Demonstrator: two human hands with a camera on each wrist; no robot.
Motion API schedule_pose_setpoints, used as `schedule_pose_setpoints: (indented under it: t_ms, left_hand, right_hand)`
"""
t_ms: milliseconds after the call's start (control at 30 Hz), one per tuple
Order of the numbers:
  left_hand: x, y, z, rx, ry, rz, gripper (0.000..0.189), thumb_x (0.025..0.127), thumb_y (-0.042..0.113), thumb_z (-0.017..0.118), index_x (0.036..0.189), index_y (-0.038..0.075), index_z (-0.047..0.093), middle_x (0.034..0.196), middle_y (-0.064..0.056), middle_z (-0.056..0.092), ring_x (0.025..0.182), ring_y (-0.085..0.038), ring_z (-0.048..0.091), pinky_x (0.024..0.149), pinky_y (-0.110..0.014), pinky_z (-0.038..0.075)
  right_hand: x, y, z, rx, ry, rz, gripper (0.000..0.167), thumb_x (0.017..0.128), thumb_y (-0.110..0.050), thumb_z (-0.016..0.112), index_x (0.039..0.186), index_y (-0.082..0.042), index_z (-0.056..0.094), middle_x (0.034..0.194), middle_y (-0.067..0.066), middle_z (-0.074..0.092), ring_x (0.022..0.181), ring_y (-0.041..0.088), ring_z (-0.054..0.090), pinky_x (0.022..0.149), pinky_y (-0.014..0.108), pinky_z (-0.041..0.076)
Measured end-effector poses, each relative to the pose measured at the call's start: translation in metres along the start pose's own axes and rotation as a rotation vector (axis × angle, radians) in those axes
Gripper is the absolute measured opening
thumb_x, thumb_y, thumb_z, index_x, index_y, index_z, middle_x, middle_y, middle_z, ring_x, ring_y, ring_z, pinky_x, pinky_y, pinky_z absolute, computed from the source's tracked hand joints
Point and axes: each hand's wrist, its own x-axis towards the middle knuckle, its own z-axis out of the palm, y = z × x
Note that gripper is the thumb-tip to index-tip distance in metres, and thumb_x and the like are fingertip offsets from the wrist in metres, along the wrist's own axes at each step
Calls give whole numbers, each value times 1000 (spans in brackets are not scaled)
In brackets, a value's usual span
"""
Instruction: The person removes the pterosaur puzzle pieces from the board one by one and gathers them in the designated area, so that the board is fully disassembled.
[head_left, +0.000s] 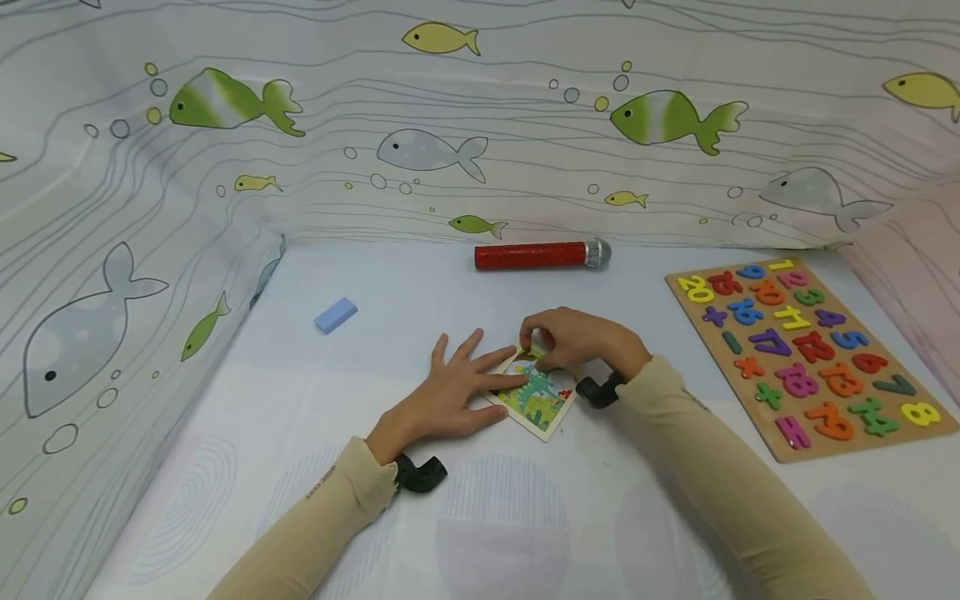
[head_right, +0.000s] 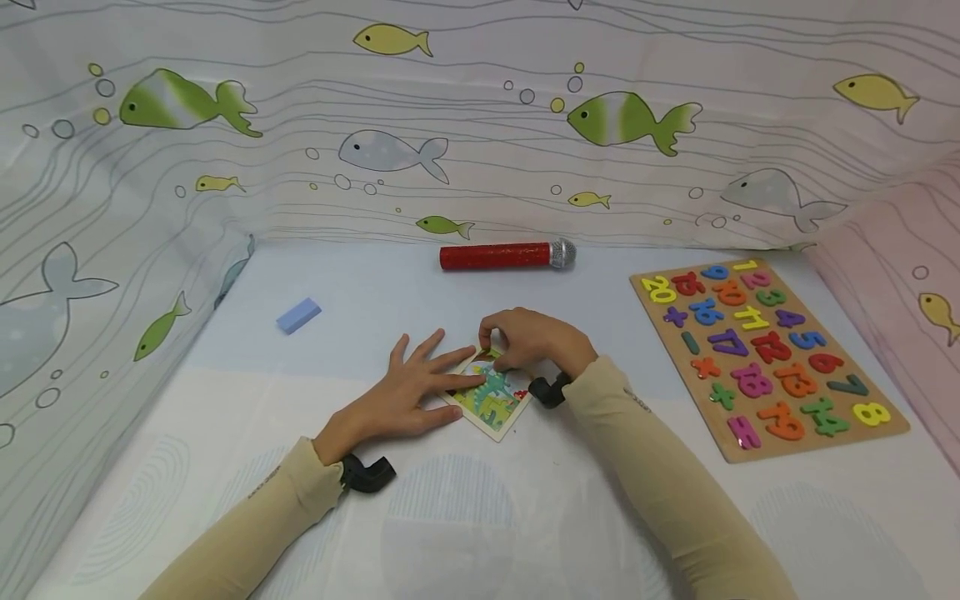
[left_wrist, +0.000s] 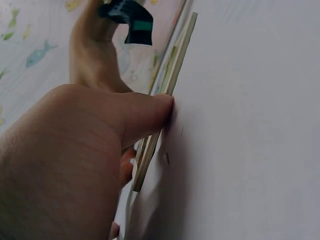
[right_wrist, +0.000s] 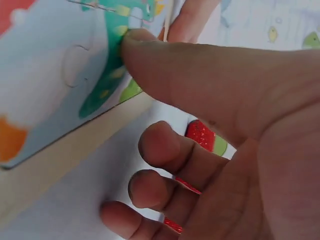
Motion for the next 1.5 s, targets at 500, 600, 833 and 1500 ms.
schedule_pose_setpoints:
  t_ms: [500, 600, 833, 1500]
  left_hand:
    - [1, 1, -1, 11, -14, -13, 50, 99, 56, 50, 147, 43, 53, 167, 6, 34, 158, -44, 10, 113, -80, 0]
    - [1, 1, 0, 7, -9, -9, 49, 99, 55, 51, 147, 43, 53, 167, 6, 34, 158, -44, 10, 113, -80, 0]
    - [0, 1, 0, 6, 3, 0, 49, 99, 56, 51, 146, 44, 53, 167, 7, 34, 158, -44, 11, 113, -80, 0]
    - [1, 2, 3, 45, 33, 65, 51, 97, 56, 54, 146, 43, 54, 162, -7, 36, 155, -40, 20, 116, -76, 9]
  right_hand:
    - [10, 12, 0, 218, -103, -10, 31, 85, -4, 77, 108, -9, 57, 85, 3, 48, 82, 17, 46, 75, 29, 39]
    - [7, 14, 3, 241, -65, -24, 32, 86, -3, 77, 110, -9, 57, 87, 4, 49, 84, 17, 47, 76, 30, 40]
    - [-10, 20, 18, 208, 130, -79, 32, 88, -9, 78, 116, -7, 63, 93, 5, 56, 83, 17, 50, 74, 29, 44]
    - [-21, 16, 46, 206, 343, -74, 33, 92, -7, 68, 122, -20, 75, 109, 1, 69, 99, 20, 49, 80, 41, 21]
